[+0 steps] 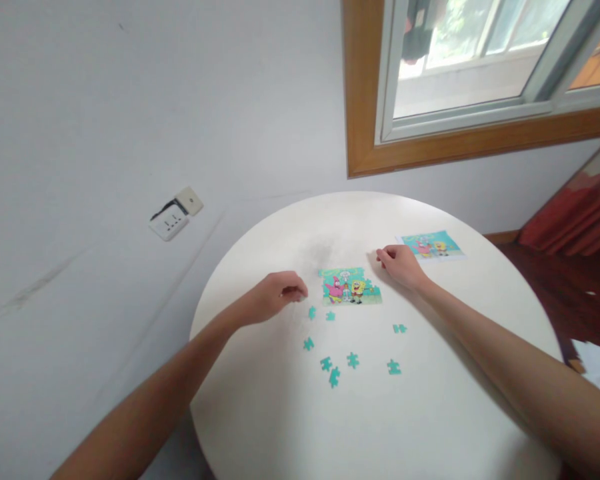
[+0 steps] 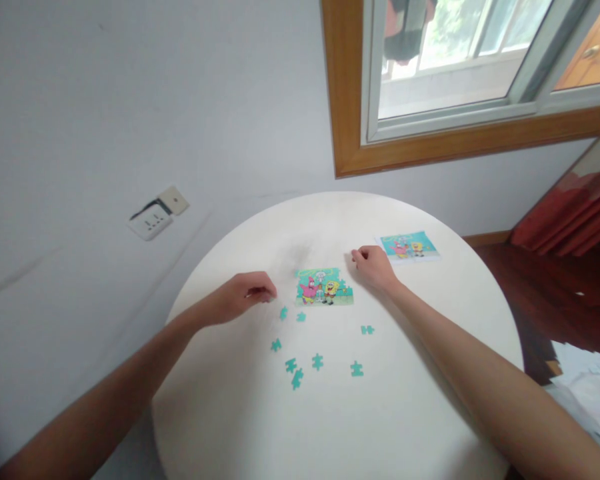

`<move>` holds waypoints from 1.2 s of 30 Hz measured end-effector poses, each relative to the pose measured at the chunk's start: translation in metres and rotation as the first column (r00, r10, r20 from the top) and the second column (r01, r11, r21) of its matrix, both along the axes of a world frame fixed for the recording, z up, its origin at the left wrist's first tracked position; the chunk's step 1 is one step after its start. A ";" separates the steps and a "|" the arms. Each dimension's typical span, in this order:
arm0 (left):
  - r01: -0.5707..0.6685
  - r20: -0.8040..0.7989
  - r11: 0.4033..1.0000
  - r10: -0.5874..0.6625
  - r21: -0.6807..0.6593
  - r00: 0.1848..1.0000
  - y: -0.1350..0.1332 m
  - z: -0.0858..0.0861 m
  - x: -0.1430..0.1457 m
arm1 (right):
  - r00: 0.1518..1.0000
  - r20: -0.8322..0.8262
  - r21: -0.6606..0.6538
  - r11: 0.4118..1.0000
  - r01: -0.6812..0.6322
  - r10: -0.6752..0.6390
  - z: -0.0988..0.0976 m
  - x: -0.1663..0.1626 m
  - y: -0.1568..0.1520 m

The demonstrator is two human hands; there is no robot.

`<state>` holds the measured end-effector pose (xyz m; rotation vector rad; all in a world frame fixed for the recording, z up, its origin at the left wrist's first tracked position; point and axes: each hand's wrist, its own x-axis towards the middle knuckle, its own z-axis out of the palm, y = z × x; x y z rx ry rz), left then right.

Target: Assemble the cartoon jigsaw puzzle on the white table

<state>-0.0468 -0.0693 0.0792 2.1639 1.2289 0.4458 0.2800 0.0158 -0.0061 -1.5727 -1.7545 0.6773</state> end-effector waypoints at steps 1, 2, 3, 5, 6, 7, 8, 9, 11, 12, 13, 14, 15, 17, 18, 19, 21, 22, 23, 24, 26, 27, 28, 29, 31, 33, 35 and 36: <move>0.019 0.006 0.999 -0.019 -0.047 1.000 0.016 -0.001 0.004 | 1.000 -0.011 0.000 1.000 -0.002 0.002 0.000 0.000 0.000; 0.029 0.008 0.993 -0.029 -0.118 1.000 0.030 -0.003 0.007 | 1.000 -0.025 0.000 1.000 -0.004 0.004 0.000 0.000 -0.001; 0.027 0.009 0.980 -0.025 -0.198 1.000 0.042 -0.007 0.011 | 0.999 -0.041 -0.003 1.000 -0.006 0.006 0.000 0.000 -0.002; 0.006 0.055 0.944 0.013 -0.329 0.998 0.058 -0.016 0.016 | 0.997 -0.073 -0.019 1.000 -0.007 0.006 0.002 0.001 -0.004; 0.005 0.074 0.930 0.024 -0.369 0.997 0.062 -0.022 0.018 | 0.997 -0.082 -0.029 1.000 -0.007 0.005 0.003 0.001 -0.004; 0.010 0.085 0.920 0.026 -0.391 0.996 0.063 -0.027 0.019 | 0.996 -0.086 -0.036 0.999 -0.008 0.005 0.004 0.001 -0.005; 0.020 0.088 0.916 0.016 -0.401 0.996 0.064 -0.031 0.019 | 0.996 -0.085 -0.040 0.999 -0.010 0.007 0.004 0.001 -0.005; 0.034 0.084 0.915 0.000 -0.402 0.996 0.063 -0.035 0.018 | 0.997 -0.078 -0.041 0.999 -0.012 0.009 0.005 0.001 -0.005; 0.064 0.078 0.917 -0.036 -0.393 0.996 0.060 -0.040 0.018 | 0.999 -0.049 -0.034 0.999 -0.011 0.010 0.004 0.001 -0.005; 0.075 0.079 0.919 -0.048 -0.386 0.996 0.059 -0.042 0.017 | 0.999 -0.032 -0.029 1.000 -0.009 0.008 0.004 0.001 -0.005; 0.083 0.081 0.921 -0.057 -0.380 0.995 0.058 -0.043 0.017 | 1.000 -0.014 -0.027 1.000 -0.007 0.007 0.003 0.001 -0.005; 0.087 0.081 0.923 -0.061 -0.375 0.995 0.058 -0.043 0.018 | 1.000 0.002 -0.023 1.000 -0.006 0.006 0.002 0.001 -0.004; 0.089 0.078 0.925 -0.064 -0.369 0.995 0.057 -0.044 0.018 | 1.000 0.016 -0.020 1.000 -0.006 0.006 0.001 0.002 -0.004; 0.096 0.071 0.928 -0.076 -0.361 0.995 0.056 -0.044 0.019 | 0.999 0.034 -0.017 1.000 -0.009 0.009 0.001 0.002 -0.004; 0.101 0.071 0.929 -0.081 -0.355 0.994 0.056 -0.044 0.020 | 0.999 0.039 -0.018 1.000 -0.010 0.011 0.001 0.002 -0.004; 0.105 0.072 0.931 -0.085 -0.349 0.994 0.055 -0.045 0.020 | 0.999 0.041 -0.020 1.000 -0.012 0.013 0.001 0.003 -0.004; 0.103 0.070 0.936 -0.084 -0.336 0.994 0.054 -0.046 0.022 | 0.999 0.041 -0.026 1.000 -0.015 0.016 0.002 0.003 -0.005; 0.092 0.067 0.940 -0.074 -0.327 0.995 0.053 -0.047 0.022 | 0.999 0.044 -0.027 0.999 -0.017 0.018 0.003 0.002 -0.006; 0.075 0.061 0.945 -0.059 -0.317 0.996 0.053 -0.048 0.023 | 0.999 0.048 -0.027 0.999 -0.018 0.019 0.003 0.002 -0.007; 0.056 0.056 0.950 -0.040 -0.306 0.998 0.052 -0.050 0.024 | 0.998 0.053 -0.026 0.999 -0.018 0.020 0.004 0.002 -0.007; 0.021 0.061 0.958 -0.003 -0.284 0.998 0.052 -0.053 0.026 | 0.998 0.060 -0.026 0.999 -0.020 0.021 0.005 0.002 -0.008; 0.007 0.069 0.962 0.012 -0.272 0.998 0.053 -0.054 0.027 | 0.998 0.062 -0.027 0.999 -0.022 0.023 0.005 0.002 -0.008; -0.004 0.078 0.966 0.025 -0.258 0.997 0.053 -0.055 0.027 | 0.998 0.063 -0.028 0.999 -0.024 0.026 0.005 0.003 -0.008; -0.012 0.087 0.970 0.034 -0.244 0.996 0.053 -0.056 0.028 | 0.998 0.063 -0.029 0.999 -0.026 0.028 0.006 0.003 -0.008; -0.025 0.098 0.976 0.047 -0.217 0.994 0.053 -0.056 0.028 | 0.998 0.060 -0.035 0.999 -0.029 0.031 0.006 0.003 -0.008; -0.032 0.105 0.979 0.054 -0.204 0.993 0.052 -0.055 0.027 | 0.998 0.052 -0.040 0.999 -0.027 0.029 0.006 0.003 -0.008; -0.025 0.112 0.979 0.049 -0.203 0.992 0.049 -0.054 0.027 | 0.999 0.042 -0.039 0.999 -0.026 0.028 0.006 0.002 -0.008; -0.020 0.117 0.980 0.044 -0.200 0.992 0.048 -0.054 0.027 | 0.999 0.038 -0.037 0.999 -0.026 0.028 0.006 0.002 -0.008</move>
